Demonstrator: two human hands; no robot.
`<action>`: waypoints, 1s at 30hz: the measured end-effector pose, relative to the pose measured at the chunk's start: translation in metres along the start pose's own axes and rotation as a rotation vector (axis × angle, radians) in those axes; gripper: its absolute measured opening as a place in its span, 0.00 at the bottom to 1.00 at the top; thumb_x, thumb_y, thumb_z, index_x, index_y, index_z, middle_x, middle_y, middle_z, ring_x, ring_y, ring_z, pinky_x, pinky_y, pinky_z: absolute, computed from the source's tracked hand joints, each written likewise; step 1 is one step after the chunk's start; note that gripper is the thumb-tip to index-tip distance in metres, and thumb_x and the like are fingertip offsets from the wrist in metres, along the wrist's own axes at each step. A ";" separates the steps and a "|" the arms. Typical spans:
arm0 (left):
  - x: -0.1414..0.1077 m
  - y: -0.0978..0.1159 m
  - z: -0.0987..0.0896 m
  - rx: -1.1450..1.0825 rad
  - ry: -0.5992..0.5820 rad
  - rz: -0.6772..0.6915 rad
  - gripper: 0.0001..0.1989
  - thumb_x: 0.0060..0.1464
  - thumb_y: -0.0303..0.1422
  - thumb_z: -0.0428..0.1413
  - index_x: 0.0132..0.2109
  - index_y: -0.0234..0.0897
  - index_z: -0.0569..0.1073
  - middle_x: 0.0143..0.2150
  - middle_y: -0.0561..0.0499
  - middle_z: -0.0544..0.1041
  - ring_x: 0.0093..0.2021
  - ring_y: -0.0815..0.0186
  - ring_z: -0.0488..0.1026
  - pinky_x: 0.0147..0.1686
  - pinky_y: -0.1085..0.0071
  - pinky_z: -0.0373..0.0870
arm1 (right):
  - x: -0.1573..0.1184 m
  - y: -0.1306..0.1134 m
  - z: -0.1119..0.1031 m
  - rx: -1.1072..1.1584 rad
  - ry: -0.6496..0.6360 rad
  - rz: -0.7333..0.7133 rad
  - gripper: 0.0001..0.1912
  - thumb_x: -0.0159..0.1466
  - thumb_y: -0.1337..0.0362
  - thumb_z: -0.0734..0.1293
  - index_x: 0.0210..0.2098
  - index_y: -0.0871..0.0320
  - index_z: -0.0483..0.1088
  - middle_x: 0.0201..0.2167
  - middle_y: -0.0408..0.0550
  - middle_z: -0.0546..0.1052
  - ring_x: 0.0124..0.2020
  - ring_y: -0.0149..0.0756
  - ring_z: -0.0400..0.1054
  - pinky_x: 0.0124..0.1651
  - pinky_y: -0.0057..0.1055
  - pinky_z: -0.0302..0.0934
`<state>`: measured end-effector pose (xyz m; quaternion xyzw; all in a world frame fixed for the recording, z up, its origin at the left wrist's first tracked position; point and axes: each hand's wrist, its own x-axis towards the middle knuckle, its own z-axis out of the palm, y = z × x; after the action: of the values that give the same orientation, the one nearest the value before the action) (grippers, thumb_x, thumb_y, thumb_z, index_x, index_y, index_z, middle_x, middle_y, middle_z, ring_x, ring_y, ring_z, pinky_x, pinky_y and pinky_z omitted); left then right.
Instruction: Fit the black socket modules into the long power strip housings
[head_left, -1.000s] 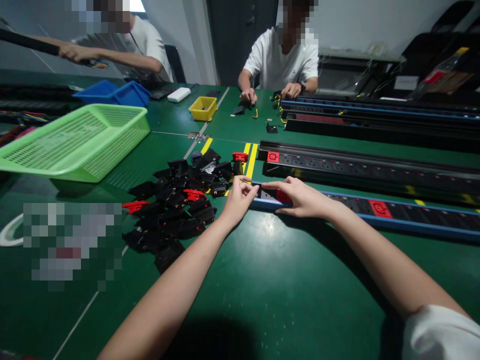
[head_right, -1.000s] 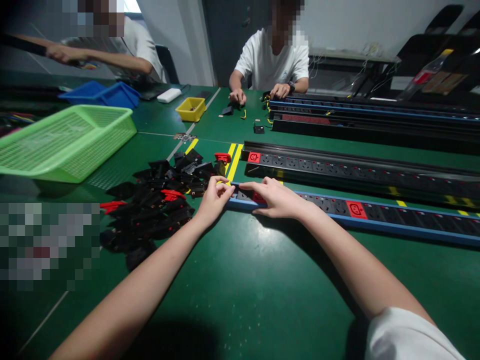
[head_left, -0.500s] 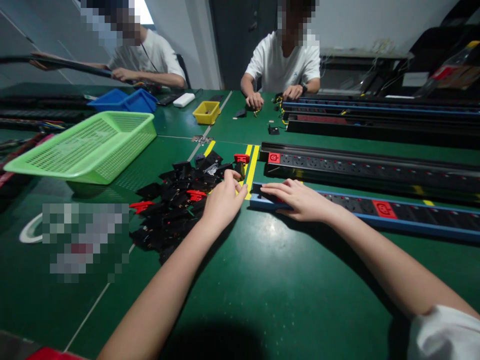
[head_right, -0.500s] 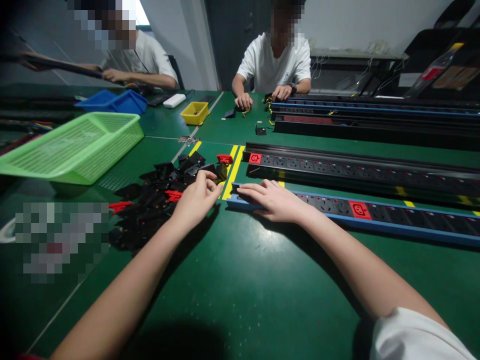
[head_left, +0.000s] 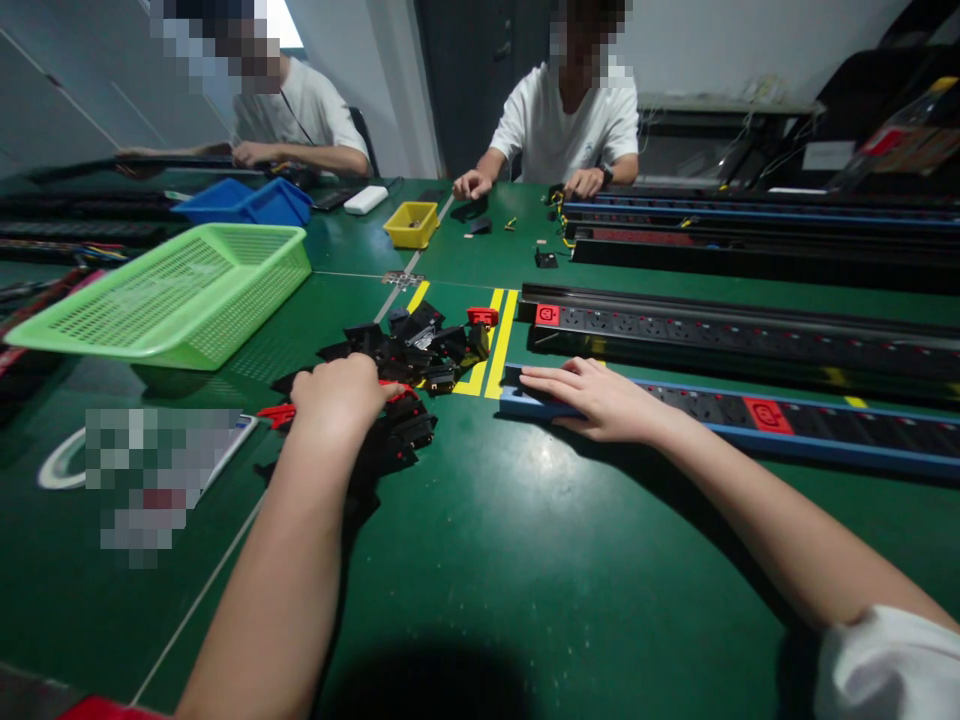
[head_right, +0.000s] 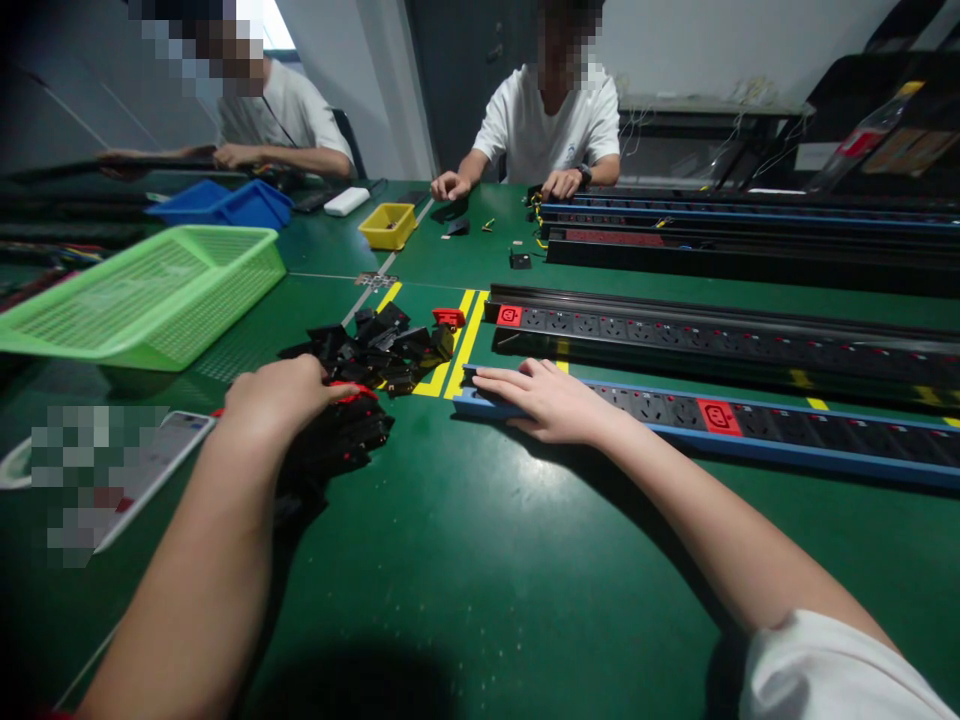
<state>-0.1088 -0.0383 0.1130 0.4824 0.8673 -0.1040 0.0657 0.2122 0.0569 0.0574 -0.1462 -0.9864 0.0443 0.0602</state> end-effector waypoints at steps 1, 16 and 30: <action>0.002 -0.001 0.000 -0.009 -0.036 -0.001 0.31 0.49 0.57 0.54 0.44 0.32 0.78 0.47 0.28 0.79 0.49 0.37 0.74 0.45 0.50 0.69 | 0.000 0.000 0.000 0.000 -0.001 0.000 0.38 0.67 0.61 0.63 0.72 0.48 0.43 0.71 0.45 0.54 0.49 0.47 0.62 0.48 0.45 0.60; 0.008 0.011 0.016 -0.055 -0.056 0.104 0.31 0.45 0.61 0.53 0.36 0.38 0.79 0.39 0.32 0.81 0.44 0.40 0.77 0.42 0.54 0.71 | -0.001 0.001 0.001 -0.001 0.003 0.005 0.38 0.66 0.60 0.63 0.71 0.48 0.45 0.70 0.48 0.56 0.47 0.47 0.62 0.47 0.45 0.60; -0.004 0.022 0.008 -0.057 -0.068 0.011 0.30 0.47 0.56 0.55 0.42 0.33 0.79 0.48 0.28 0.78 0.49 0.37 0.75 0.43 0.50 0.71 | 0.001 -0.001 -0.002 -0.058 -0.026 -0.021 0.35 0.67 0.60 0.61 0.71 0.46 0.47 0.72 0.45 0.53 0.47 0.46 0.61 0.47 0.44 0.59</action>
<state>-0.0884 -0.0319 0.1039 0.4813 0.8645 -0.0953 0.1095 0.2113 0.0566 0.0595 -0.1368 -0.9895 0.0168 0.0435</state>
